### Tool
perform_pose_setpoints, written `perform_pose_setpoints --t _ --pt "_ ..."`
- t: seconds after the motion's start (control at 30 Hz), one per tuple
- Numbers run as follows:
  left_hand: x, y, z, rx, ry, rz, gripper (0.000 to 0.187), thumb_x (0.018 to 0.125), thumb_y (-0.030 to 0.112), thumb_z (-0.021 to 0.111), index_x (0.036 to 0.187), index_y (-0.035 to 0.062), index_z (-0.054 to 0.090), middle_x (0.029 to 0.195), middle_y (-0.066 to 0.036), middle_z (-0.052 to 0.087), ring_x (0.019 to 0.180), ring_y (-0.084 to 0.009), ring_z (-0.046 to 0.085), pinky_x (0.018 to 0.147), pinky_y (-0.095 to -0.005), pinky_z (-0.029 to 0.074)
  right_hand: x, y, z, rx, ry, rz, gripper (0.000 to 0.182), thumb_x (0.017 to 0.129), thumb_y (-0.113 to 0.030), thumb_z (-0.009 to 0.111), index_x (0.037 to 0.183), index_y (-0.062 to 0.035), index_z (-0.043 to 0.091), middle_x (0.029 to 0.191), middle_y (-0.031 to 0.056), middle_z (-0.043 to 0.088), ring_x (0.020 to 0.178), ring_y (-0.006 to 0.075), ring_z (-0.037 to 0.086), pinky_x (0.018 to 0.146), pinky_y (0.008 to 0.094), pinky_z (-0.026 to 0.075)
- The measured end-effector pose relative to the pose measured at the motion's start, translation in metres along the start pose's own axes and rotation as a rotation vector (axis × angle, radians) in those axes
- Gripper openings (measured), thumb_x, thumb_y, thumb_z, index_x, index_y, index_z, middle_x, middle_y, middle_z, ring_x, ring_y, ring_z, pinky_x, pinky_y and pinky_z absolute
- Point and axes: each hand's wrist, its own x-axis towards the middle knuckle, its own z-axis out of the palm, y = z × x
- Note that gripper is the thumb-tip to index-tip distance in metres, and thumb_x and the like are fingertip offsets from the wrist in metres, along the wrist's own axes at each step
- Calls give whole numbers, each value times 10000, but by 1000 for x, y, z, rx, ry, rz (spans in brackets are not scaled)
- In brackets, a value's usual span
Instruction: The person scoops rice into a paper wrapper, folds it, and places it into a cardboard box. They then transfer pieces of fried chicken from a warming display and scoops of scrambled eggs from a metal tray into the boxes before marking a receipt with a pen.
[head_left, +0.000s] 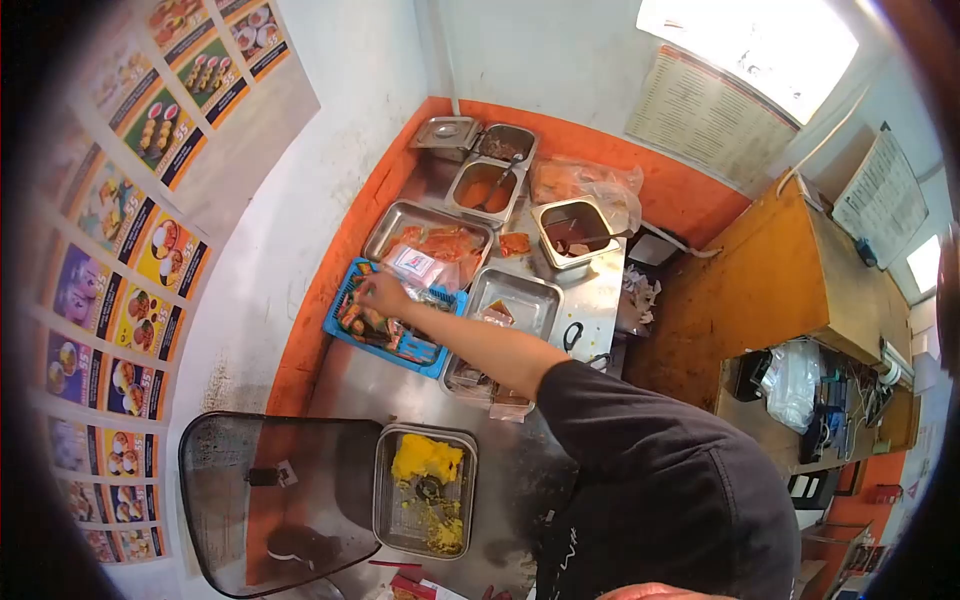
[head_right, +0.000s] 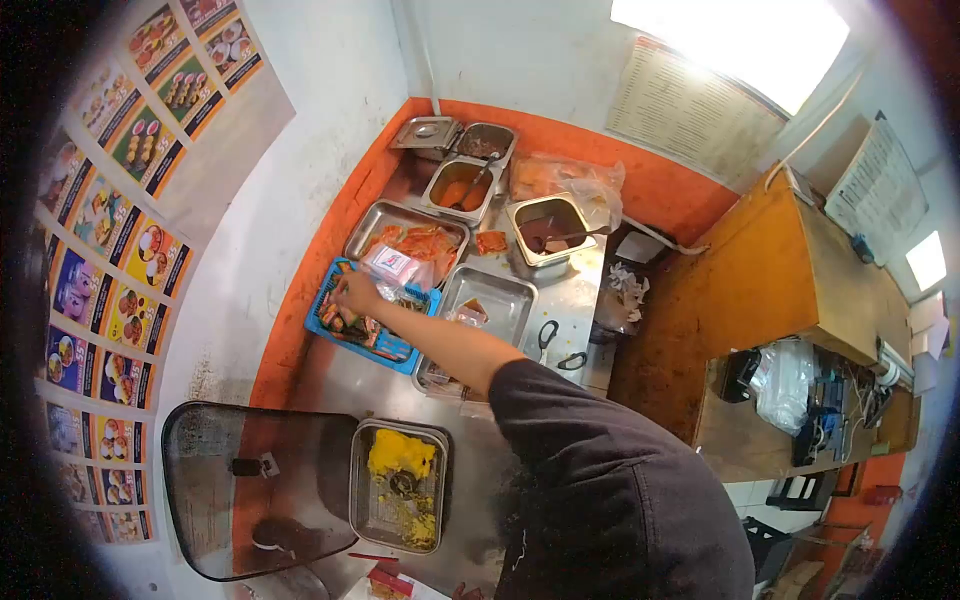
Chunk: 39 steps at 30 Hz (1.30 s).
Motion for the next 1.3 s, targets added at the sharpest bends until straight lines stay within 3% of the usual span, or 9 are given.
perform_pose_setpoints --t 0.1,0.27,0.47,0.5,0.53,0.57,0.7,0.9,1.3 --pt "7 0 -2 -285 -56 60 551 972 177 542 1468 102 313 1283 -181 543 1094 -280 571 956 -414 450 -83 -36 7 121 -83 -234 135 798 -159 676 881 -60 636 714 57 636 642 116 627 545 284 488" --pt "20 26 0 -720 51 354 515 947 340 595 1294 -16 463 1236 -178 559 1066 -311 608 903 -408 510 -315 -137 23 580 -666 434 136 818 -62 547 917 -36 636 741 68 652 514 123 574 443 279 469" --pt "-13 39 -9 -523 367 429 339 927 129 621 1190 -43 494 1170 -171 576 1039 -233 608 839 -333 529 -480 -152 91 310 -814 335 376 889 -313 619 1144 -44 552 920 135 647 850 212 643 789 354 515" --pt "-5 10 -15 -578 391 429 304 924 139 629 1151 -40 534 1091 -152 613 1003 -224 624 842 -329 528 -487 -147 97 525 -992 425 412 904 -312 590 1171 -4 533 945 139 638 889 228 631 811 374 509" --pt "-15 -3 -24 -589 437 397 281 915 138 647 1114 -42 563 1036 -140 635 974 -213 636 853 -318 522 -504 -124 115 -24 -779 -218 436 906 -276 584 1217 17 498 922 109 635 890 217 624 811 354 503" --pt "-24 -21 -35 -502 463 425 272 910 127 657 1099 -48 571 1024 -140 640 944 -195 639 843 -304 522 -488 -176 106 96 -973 254 443 920 -262 571 1257 8 473 904 90 627 869 200 603 803 331 492" --pt "-60 -112 -66 -819 559 400 210 903 68 649 1084 -17 584 985 -54 629 900 -111 606 787 -259 509 -524 -168 136 92 -1097 503 378 844 -20 564 1218 -41 518 984 108 651 752 149 608 718 296 508" --pt "-98 -187 -166 -350 1091 442 80 908 57 625 950 -10 630 872 -56 646 784 -122 615 695 -260 494 -527 -192 192 -71 -957 118 290 842 -1 557 1131 -1 572 962 67 617 709 116 552 670 281 487" --pt "-69 -155 -269 177 1199 845 198 846 18 628 1044 26 635 980 -134 654 908 -316 612 812 -384 469 -487 -223 214 -223 -623 -60 198 835 -51 630 1019 23 626 857 120 674 719 197 651 676 315 527"
